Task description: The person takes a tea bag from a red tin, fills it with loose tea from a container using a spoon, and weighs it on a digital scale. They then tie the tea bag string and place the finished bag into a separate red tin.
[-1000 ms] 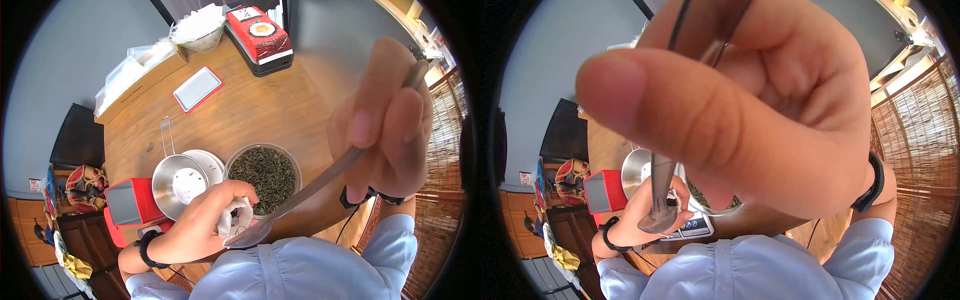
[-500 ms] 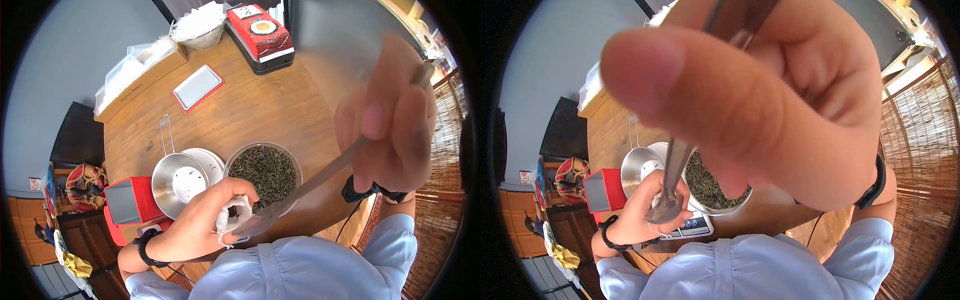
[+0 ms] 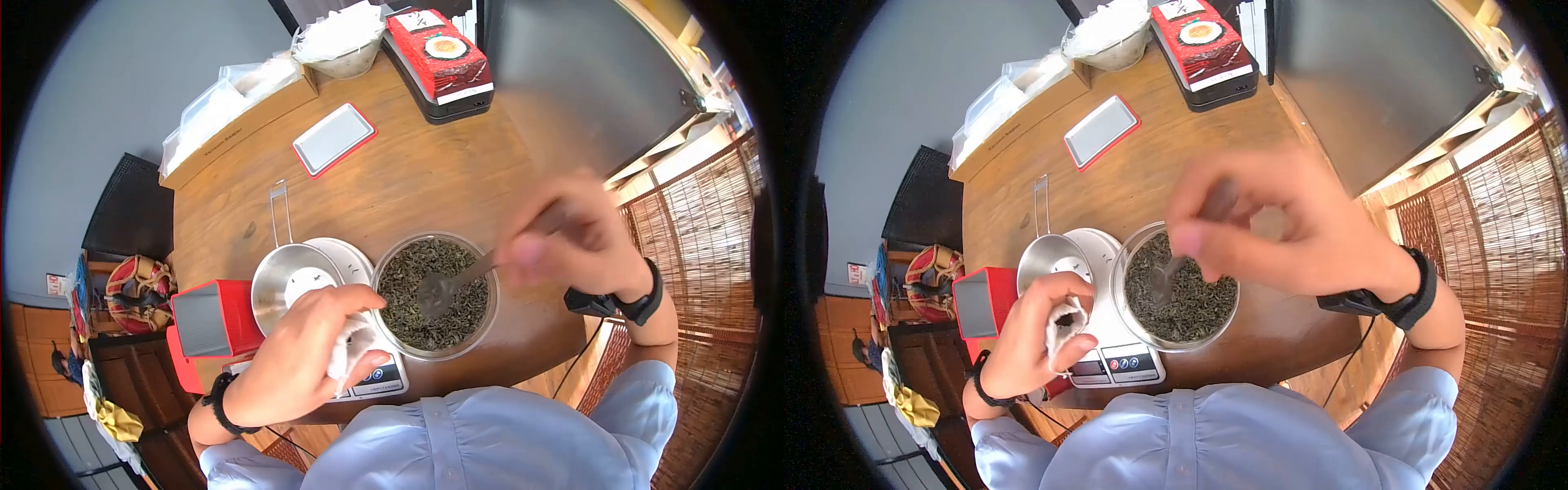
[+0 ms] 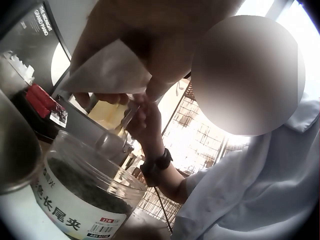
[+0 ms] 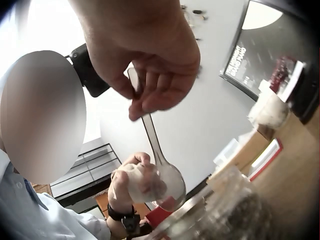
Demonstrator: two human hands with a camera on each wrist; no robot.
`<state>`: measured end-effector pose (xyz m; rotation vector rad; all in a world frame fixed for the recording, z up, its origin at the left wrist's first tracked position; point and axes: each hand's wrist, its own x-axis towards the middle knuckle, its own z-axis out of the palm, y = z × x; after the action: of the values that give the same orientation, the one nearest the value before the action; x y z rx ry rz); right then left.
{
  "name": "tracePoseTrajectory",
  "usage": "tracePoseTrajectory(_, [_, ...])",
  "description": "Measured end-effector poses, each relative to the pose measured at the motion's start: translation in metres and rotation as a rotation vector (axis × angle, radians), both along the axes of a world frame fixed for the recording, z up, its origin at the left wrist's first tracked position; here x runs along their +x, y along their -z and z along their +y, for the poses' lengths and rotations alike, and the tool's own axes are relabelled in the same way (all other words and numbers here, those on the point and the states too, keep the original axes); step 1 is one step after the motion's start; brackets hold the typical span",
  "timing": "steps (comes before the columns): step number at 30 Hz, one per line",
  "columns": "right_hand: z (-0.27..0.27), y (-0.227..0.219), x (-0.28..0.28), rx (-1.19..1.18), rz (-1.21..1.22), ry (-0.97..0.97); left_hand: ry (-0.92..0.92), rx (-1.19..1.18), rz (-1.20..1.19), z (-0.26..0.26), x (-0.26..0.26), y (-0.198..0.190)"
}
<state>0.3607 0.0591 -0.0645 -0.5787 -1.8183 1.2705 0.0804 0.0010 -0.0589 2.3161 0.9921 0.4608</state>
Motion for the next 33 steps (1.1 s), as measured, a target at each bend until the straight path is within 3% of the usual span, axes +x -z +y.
tracePoseTrajectory(2, [0.005,0.012,0.004,-0.089,-0.133,-0.102,-0.101,-0.322,-0.113,-0.003,-0.009,-0.001])
tracePoseTrajectory(4, [0.011,0.018,0.005,-0.493,-0.259,-0.132,-0.089,-0.372,-0.094,-0.006,-0.018,0.000])
tracePoseTrajectory(6, [0.020,0.027,0.012,-0.550,-0.289,-0.133,-0.141,-0.555,-0.246,-0.011,-0.023,0.002])
tracePoseTrajectory(8, [0.028,0.028,0.019,-0.339,-0.511,-0.058,-0.130,-0.612,-0.265,-0.011,-0.025,-0.001])
tracePoseTrajectory(10, [0.032,0.032,0.019,-0.218,-0.506,0.033,-0.119,-0.665,-0.283,-0.014,-0.026,-0.002])
tracePoseTrajectory(12, [0.035,0.028,0.015,0.089,-0.617,0.249,-0.145,-0.734,-0.420,-0.016,-0.023,0.003])
tracePoseTrajectory(13, [0.036,0.029,0.011,0.096,-0.613,0.241,-0.120,-0.807,-0.418,-0.016,-0.025,0.004])
tracePoseTrajectory(15, [0.035,0.033,-0.001,0.619,-0.630,0.361,-0.118,-0.857,-0.448,-0.017,-0.023,0.001])
tracePoseTrajectory(17, [0.015,0.019,-0.025,0.734,-0.601,0.255,-0.078,-0.862,-0.540,-0.019,-0.014,0.003])
tracePoseTrajectory(19, [-0.008,0.003,-0.054,0.733,-0.519,0.008,-0.070,-0.867,-0.532,-0.024,-0.013,0.007])
tracePoseTrajectory(20, [-0.016,-0.001,-0.064,0.742,-0.509,0.000,-0.055,-0.875,-0.522,-0.027,-0.013,0.010])
tracePoseTrajectory(22, [-0.029,-0.007,-0.078,0.822,-0.490,-0.058,-0.027,-0.516,-0.634,-0.033,-0.001,0.024])
tracePoseTrajectory(23, [-0.031,-0.009,-0.081,0.879,-0.488,-0.039,-0.039,-0.503,-0.630,-0.036,-0.002,0.025])
tracePoseTrajectory(32, [-0.052,-0.003,-0.095,0.879,-0.358,-0.231,0.053,-0.760,-0.758,-0.072,-0.005,0.028])
tracePoseTrajectory(33, [-0.051,-0.001,-0.094,0.840,-0.352,-0.279,0.103,-0.745,-0.614,-0.070,-0.006,0.032])
